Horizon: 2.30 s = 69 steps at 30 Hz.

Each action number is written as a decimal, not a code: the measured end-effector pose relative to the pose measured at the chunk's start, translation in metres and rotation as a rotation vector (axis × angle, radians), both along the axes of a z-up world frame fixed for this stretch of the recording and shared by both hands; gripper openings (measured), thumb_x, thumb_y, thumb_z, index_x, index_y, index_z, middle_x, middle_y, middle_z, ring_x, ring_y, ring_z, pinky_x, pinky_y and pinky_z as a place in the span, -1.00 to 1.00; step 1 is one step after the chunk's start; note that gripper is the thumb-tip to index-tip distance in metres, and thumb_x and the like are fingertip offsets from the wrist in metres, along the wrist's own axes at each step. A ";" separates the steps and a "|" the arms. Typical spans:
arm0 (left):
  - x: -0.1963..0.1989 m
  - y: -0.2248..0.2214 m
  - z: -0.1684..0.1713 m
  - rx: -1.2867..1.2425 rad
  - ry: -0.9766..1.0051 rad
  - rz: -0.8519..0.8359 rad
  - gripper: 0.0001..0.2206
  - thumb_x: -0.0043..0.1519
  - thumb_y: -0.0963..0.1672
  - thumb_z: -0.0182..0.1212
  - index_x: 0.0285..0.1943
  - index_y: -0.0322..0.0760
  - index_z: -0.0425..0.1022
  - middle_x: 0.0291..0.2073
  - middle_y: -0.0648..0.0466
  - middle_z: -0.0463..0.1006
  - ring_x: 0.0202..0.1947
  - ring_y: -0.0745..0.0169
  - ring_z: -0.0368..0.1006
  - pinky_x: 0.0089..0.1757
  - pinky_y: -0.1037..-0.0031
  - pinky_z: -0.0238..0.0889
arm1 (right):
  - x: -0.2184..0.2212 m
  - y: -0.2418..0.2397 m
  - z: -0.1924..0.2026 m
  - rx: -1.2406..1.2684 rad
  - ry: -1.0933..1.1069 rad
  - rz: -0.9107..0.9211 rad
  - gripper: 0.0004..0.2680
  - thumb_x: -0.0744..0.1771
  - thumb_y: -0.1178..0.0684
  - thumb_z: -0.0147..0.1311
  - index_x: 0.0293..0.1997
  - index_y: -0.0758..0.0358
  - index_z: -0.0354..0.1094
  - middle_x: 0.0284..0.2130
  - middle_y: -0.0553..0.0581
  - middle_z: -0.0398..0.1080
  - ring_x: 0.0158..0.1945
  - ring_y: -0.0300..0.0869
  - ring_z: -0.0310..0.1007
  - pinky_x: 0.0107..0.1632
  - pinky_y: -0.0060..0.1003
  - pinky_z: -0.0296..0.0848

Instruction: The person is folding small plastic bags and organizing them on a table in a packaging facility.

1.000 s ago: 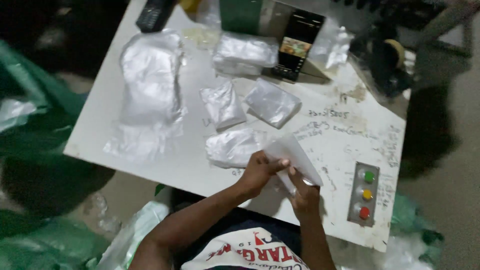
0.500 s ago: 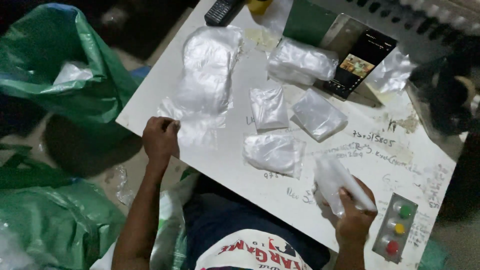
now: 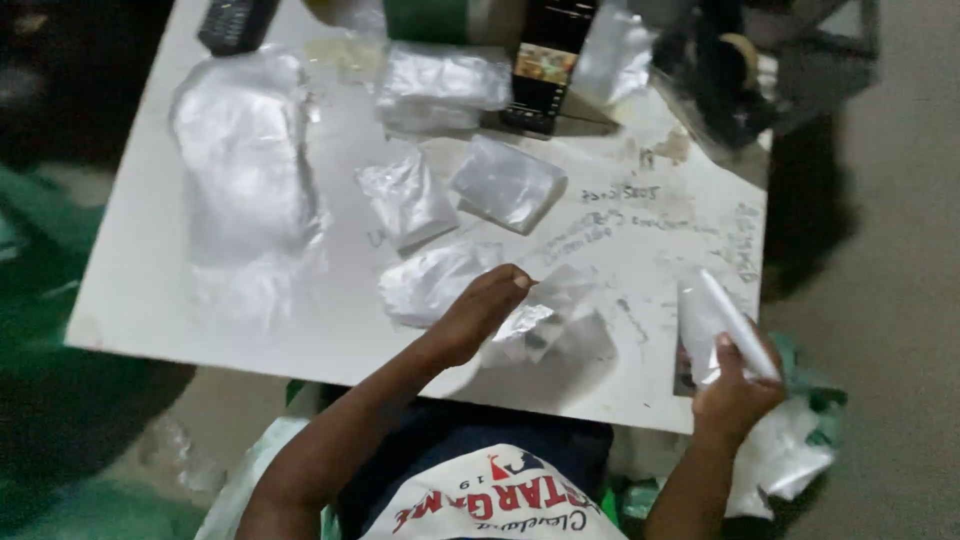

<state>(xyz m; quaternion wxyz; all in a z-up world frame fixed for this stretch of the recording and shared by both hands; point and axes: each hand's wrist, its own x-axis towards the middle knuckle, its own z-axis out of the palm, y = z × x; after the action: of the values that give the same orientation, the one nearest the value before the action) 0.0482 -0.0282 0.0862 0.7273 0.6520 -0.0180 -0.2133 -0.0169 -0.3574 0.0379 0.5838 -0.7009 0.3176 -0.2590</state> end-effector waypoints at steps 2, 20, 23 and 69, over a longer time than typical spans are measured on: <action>0.020 -0.033 0.001 -0.295 0.624 -0.087 -0.85 0.37 -0.12 0.09 -0.26 -0.17 0.47 -0.28 0.05 0.48 -0.26 0.13 0.50 -0.32 0.36 0.43 | -0.015 -0.044 0.000 -0.066 -0.072 -0.345 -0.58 0.24 0.10 0.43 0.12 0.18 0.23 0.09 0.16 0.38 0.14 0.00 0.47 0.15 0.00 0.62; 0.070 -0.080 -0.078 0.680 -0.319 -0.149 -0.80 0.23 -0.09 0.34 -0.05 -0.27 0.66 -0.25 -0.11 0.69 -0.19 -0.15 0.65 -0.17 0.15 0.52 | -0.010 0.040 0.047 -0.485 0.196 0.786 -0.61 0.24 0.46 0.04 0.05 0.10 0.58 0.08 0.23 0.52 0.17 0.17 0.49 0.17 0.13 0.44; 0.057 -0.073 -0.052 0.544 -0.349 -0.115 -0.78 0.33 -0.08 0.21 -0.02 -0.34 0.55 -0.28 -0.20 0.62 -0.23 -0.26 0.61 -0.21 0.04 0.45 | -0.016 0.037 0.055 -0.313 0.015 0.585 -0.75 0.30 0.41 0.08 0.02 0.34 0.53 0.03 0.37 0.52 0.17 0.16 0.49 0.20 0.14 0.43; -0.003 -0.011 -0.097 -0.309 -0.022 0.326 -0.86 0.04 -0.29 0.38 -0.28 -0.45 0.51 -0.47 -0.05 0.51 -0.44 0.21 0.45 -0.41 0.49 0.30 | 0.020 0.127 0.056 0.633 0.146 0.778 -0.69 0.21 0.26 0.18 0.03 0.54 0.36 0.05 0.58 0.40 -0.38 0.34 0.57 -0.71 0.10 0.55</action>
<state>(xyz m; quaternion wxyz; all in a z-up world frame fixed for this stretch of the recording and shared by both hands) 0.0452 -0.0389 -0.0110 0.8432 0.5295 0.0475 -0.0805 0.0029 -0.2307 0.0935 0.7972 -0.5721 0.1361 0.1363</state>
